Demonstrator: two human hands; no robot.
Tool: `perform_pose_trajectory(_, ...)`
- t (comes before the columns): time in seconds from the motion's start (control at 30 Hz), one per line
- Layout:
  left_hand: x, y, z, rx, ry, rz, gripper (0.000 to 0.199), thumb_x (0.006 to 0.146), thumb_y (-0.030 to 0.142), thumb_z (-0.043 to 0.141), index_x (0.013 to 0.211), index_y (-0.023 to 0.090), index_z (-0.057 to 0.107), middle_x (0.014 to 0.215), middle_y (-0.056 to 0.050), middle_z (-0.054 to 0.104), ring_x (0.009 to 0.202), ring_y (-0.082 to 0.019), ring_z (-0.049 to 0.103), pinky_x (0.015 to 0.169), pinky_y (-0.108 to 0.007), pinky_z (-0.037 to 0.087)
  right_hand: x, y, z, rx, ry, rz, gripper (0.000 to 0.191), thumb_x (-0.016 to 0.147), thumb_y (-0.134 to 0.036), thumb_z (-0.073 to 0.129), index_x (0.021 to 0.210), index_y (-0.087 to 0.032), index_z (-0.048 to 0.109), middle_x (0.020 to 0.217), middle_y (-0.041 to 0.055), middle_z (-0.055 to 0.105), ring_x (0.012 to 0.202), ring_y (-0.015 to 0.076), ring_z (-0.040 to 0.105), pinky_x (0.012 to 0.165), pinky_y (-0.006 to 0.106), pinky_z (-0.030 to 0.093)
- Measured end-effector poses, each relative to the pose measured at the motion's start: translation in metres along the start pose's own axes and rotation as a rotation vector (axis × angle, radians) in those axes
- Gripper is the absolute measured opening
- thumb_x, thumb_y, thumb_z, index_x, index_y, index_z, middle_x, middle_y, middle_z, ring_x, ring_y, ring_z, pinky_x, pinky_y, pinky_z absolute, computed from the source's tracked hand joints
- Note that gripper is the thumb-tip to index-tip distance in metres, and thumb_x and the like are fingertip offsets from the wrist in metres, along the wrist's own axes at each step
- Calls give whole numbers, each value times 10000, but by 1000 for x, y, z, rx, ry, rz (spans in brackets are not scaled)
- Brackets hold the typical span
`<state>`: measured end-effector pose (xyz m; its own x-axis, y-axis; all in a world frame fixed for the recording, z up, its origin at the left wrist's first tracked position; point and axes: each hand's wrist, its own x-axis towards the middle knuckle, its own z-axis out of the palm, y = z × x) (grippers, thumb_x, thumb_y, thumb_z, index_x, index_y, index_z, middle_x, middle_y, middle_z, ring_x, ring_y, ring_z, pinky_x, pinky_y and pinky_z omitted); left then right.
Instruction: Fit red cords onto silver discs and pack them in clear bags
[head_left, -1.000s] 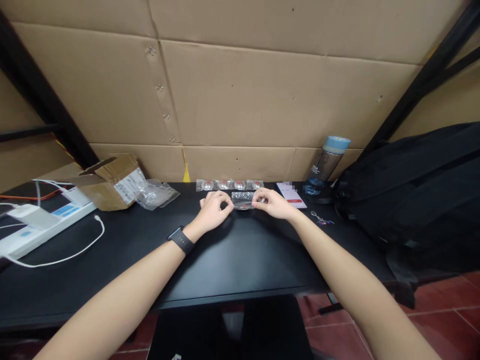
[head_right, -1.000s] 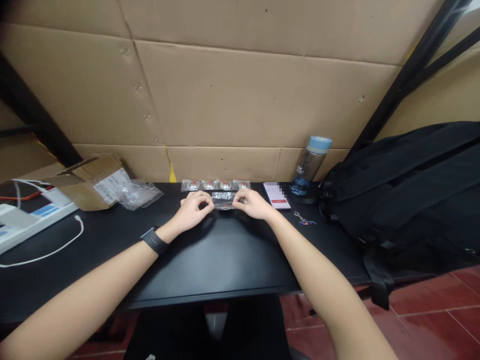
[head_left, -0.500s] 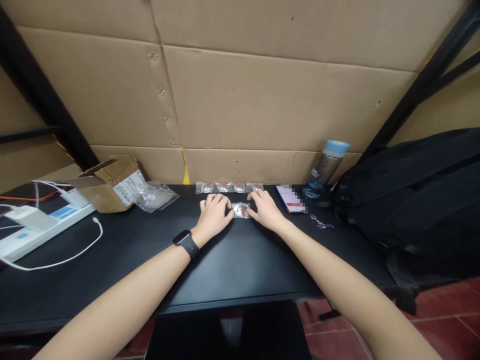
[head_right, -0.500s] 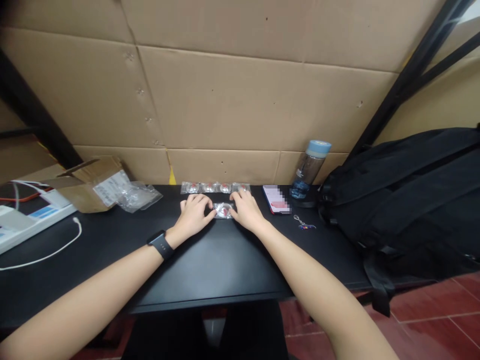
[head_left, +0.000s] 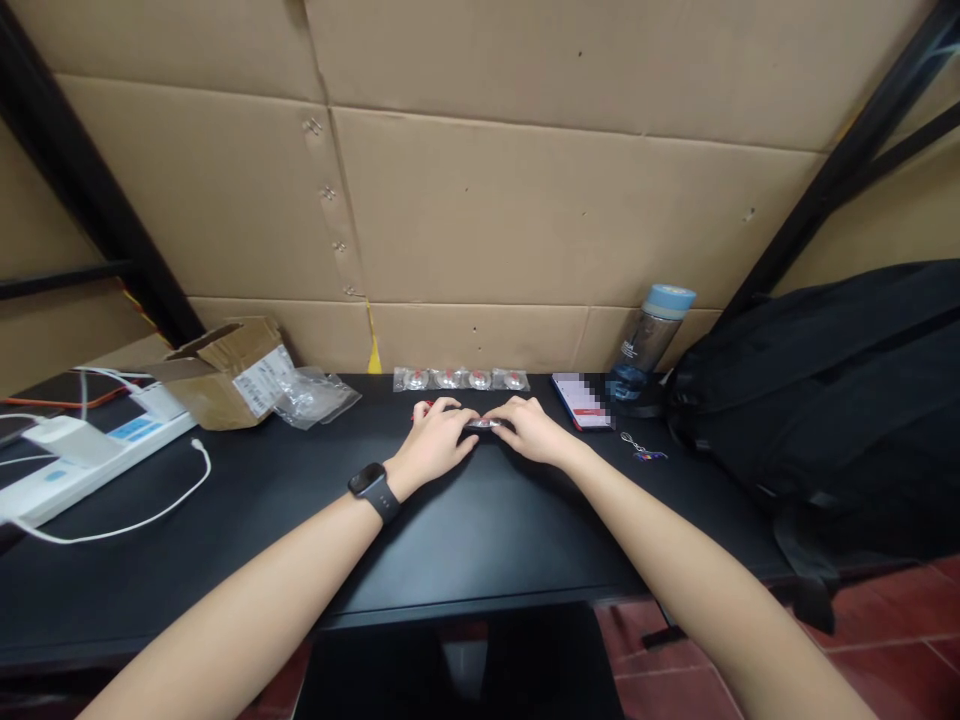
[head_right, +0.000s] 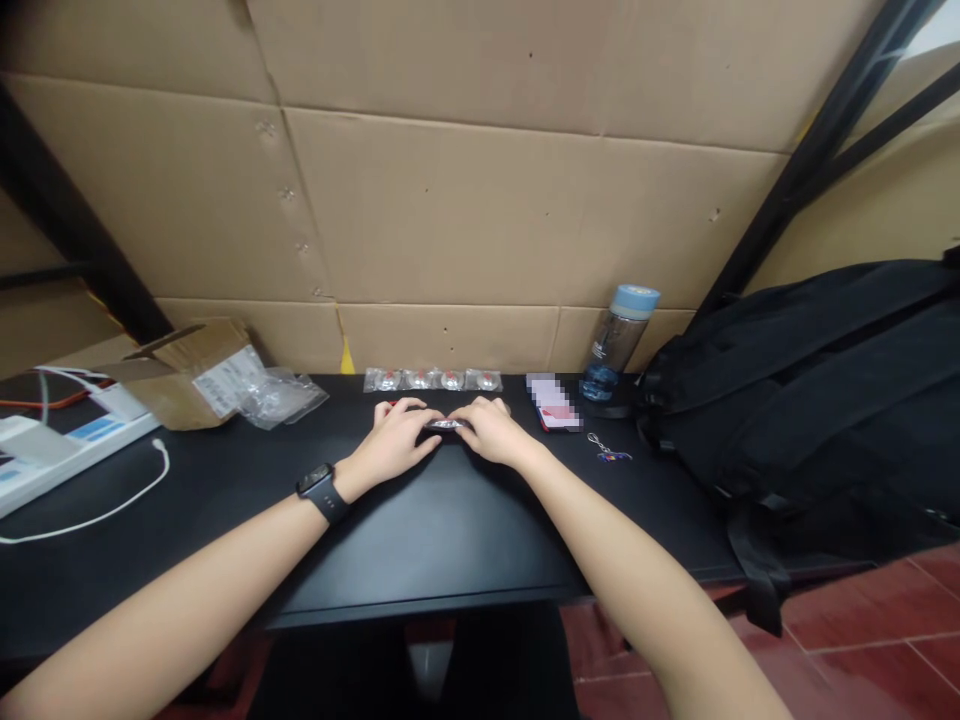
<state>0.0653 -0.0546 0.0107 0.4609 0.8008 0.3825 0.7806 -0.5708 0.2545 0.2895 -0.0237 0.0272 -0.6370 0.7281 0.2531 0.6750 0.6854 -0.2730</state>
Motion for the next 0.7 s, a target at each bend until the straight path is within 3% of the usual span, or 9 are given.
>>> perform_pose_trajectory(0.17,2,-2,0,-86,46,-116,200,994,352,552,1131,283,682,1130,-44,747,1146,-254,578,980,-464,298,2,3,-5,99,33,25,261,1018,-306,514,1128,-254,745,1033,55,782,983,223,676,964,379,397)
perform_pose_trajectory(0.3,5,-6,-6,-193,67,-190,212,954,392,609,1105,285,712,1043,-31,759,1088,-257,642,985,-440,355,2,0,-11,261,108,45,285,1010,-342,519,1006,-205,768,971,52,789,857,191,700,818,287,455)
perform_pose_trajectory(0.43,8,-13,-11,-324,86,-265,264,884,436,679,1056,245,740,1061,-46,773,996,-253,714,946,-383,457,3,-4,-11,369,189,76,297,989,-350,546,890,-173,764,890,46,781,801,184,687,762,271,457)
perform_pose_trajectory(0.7,10,-27,-6,-587,106,-254,304,805,475,750,927,197,768,906,-59,795,874,-247,738,824,-335,555,6,-5,-3,492,217,78,286,966,-367,572,867,-162,745,849,39,768,793,185,685,736,274,464)
